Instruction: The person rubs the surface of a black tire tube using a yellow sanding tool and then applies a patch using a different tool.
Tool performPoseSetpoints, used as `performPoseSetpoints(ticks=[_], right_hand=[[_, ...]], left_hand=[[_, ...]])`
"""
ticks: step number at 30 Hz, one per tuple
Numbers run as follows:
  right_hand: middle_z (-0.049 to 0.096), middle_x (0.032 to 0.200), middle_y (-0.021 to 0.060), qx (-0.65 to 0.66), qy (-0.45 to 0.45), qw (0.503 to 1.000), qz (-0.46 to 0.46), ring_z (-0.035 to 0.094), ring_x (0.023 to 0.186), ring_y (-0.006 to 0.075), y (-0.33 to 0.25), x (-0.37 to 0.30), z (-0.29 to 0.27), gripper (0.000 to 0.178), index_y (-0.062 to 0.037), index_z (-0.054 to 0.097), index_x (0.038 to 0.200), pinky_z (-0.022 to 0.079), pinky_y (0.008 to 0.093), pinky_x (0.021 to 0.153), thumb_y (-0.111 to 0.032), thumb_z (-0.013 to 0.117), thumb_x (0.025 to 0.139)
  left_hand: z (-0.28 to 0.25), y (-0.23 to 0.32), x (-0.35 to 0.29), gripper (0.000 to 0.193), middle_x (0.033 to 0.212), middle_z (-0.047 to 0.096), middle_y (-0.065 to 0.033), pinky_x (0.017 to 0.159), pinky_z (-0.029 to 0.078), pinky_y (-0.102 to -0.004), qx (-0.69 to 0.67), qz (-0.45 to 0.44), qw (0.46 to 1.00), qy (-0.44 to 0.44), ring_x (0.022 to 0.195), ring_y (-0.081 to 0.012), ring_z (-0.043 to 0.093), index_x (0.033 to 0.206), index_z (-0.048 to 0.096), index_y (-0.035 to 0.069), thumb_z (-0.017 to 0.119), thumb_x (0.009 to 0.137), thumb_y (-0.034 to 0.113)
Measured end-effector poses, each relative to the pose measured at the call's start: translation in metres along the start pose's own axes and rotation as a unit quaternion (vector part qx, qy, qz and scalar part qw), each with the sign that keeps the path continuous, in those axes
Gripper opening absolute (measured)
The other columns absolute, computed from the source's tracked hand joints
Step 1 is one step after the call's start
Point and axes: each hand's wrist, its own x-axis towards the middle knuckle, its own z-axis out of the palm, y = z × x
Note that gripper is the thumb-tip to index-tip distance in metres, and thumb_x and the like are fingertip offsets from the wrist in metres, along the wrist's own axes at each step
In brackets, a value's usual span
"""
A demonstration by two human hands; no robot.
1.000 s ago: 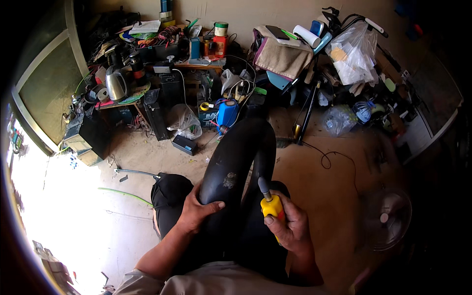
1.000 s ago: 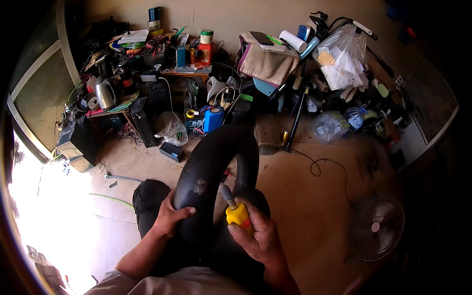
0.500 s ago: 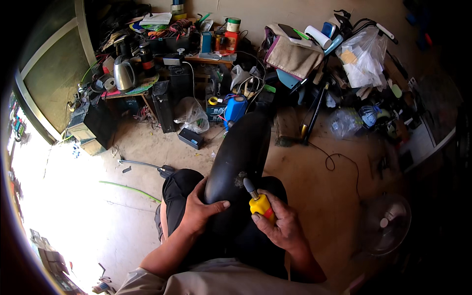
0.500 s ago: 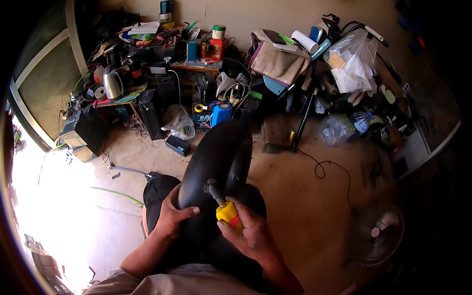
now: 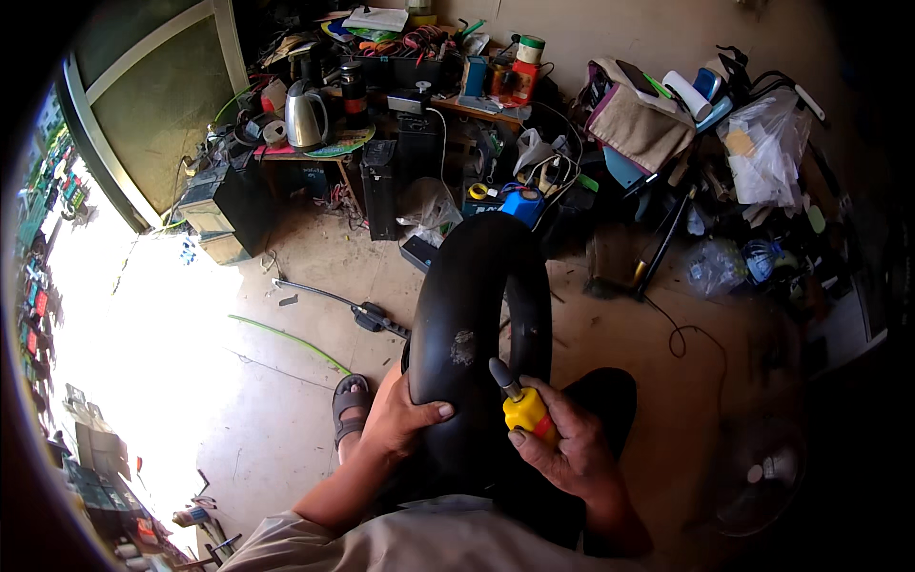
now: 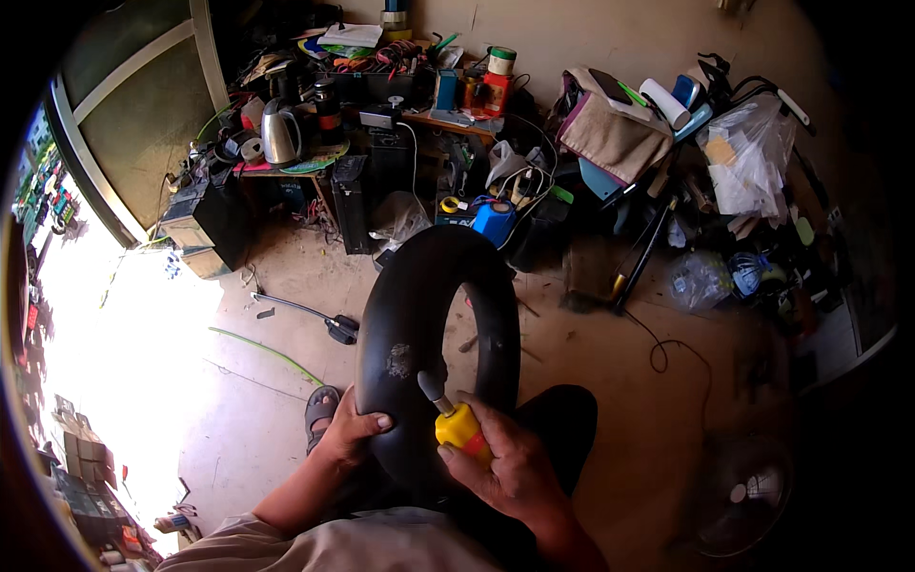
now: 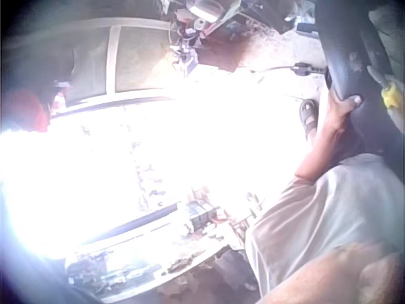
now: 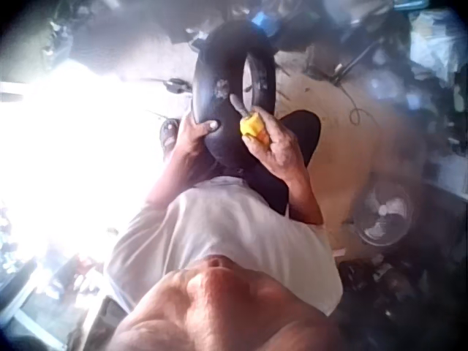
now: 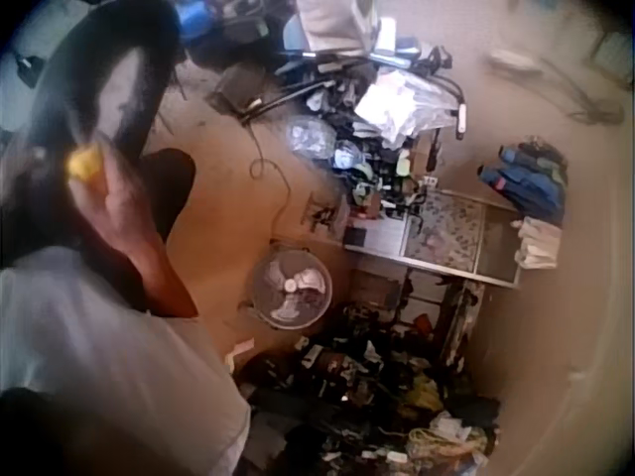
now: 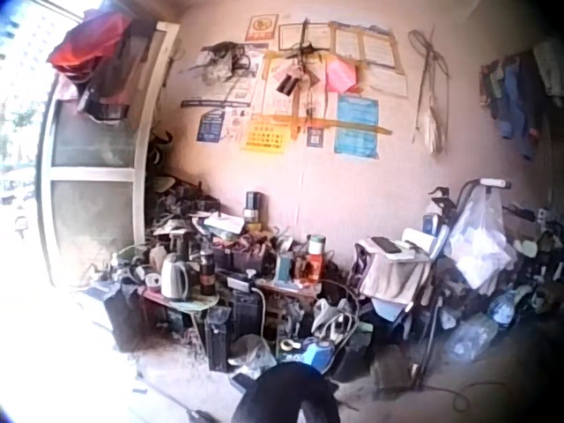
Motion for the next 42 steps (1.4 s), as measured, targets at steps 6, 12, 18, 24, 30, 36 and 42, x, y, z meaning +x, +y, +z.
performPoseSetpoints(ticks=[6,12,18,24,30,36,42], right_hand=[[0.078,0.120,0.0264,-0.023,-0.025,0.999,0.036,0.080,0.106,0.0370,-0.009,0.010,0.007,0.063,0.0059,0.059,0.150,0.063,0.0416,0.093,-0.022,0.084,0.099],[0.078,0.113,0.0233,-0.050,-0.022,0.998,0.038,0.080,0.100,0.0345,-0.004,0.018,0.009,0.060,0.0032,0.060,0.150,0.063,0.0408,0.090,-0.024,0.082,0.101],[0.079,0.105,0.0162,-0.051,-0.031,0.997,0.058,0.079,0.092,0.0249,0.000,0.014,0.009,0.058,0.0022,0.061,0.151,0.062,0.0365,0.085,-0.026,0.079,0.103],[0.077,0.108,0.0213,-0.077,-0.039,0.996,0.022,0.080,0.094,0.0325,-0.006,0.011,0.010,0.061,0.0028,0.061,0.150,0.062,0.0403,0.085,-0.029,0.082,0.102],[0.076,0.117,0.0312,-0.085,-0.045,0.995,0.041,0.079,0.103,0.0460,-0.008,0.014,0.009,0.064,0.0036,0.060,0.149,0.064,0.0467,0.088,-0.027,0.085,0.098],[0.077,0.111,0.0250,-0.118,-0.049,0.992,0.021,0.079,0.097,0.0386,-0.014,0.013,0.007,0.063,0.0045,0.061,0.149,0.063,0.0431,0.086,-0.030,0.083,0.101],[0.076,0.113,0.0254,-0.124,-0.055,0.990,0.026,0.079,0.098,0.0385,-0.014,0.011,0.004,0.064,0.0045,0.060,0.150,0.062,0.0430,0.088,-0.030,0.084,0.101]], left_hand=[[-0.010,0.005,0.001,0.081,0.133,0.073,-0.0158,0.111,0.055,-0.0396,-0.003,0.029,0.999,-0.018,0.122,-0.0276,0.071,0.150,0.057,-0.005,0.091,0.078,0.008],[-0.001,0.007,0.002,0.087,0.141,0.070,-0.0152,0.116,0.052,-0.0404,-0.032,0.050,0.998,-0.036,0.131,-0.0284,0.067,0.155,0.053,-0.004,0.090,0.076,0.000],[-0.007,-0.005,0.010,0.095,0.138,0.070,-0.0162,0.114,0.054,-0.0423,0.019,0.055,0.998,-0.039,0.129,-0.0298,0.069,0.156,0.050,0.000,0.090,0.071,0.016],[-0.002,-0.002,0.005,0.098,0.139,0.070,-0.0153,0.116,0.053,-0.0422,0.001,0.016,0.999,-0.048,0.129,-0.0299,0.069,0.157,0.050,0.000,0.090,0.068,0.013],[0.000,0.001,0.004,0.099,0.140,0.070,-0.0157,0.116,0.053,-0.0425,0.041,0.017,0.998,-0.047,0.130,-0.0294,0.068,0.157,0.049,-0.001,0.093,0.069,0.013],[-0.005,-0.005,0.005,0.102,0.153,0.064,-0.0131,0.127,0.039,-0.0398,0.019,0.018,0.996,-0.091,0.145,-0.0267,0.058,0.163,0.046,-0.003,0.094,0.075,0.012],[-0.004,-0.008,0.004,0.102,0.152,0.064,-0.0127,0.127,0.039,-0.0396,0.013,0.008,0.996,-0.083,0.145,-0.0257,0.058,0.162,0.046,-0.003,0.095,0.074,0.012]])
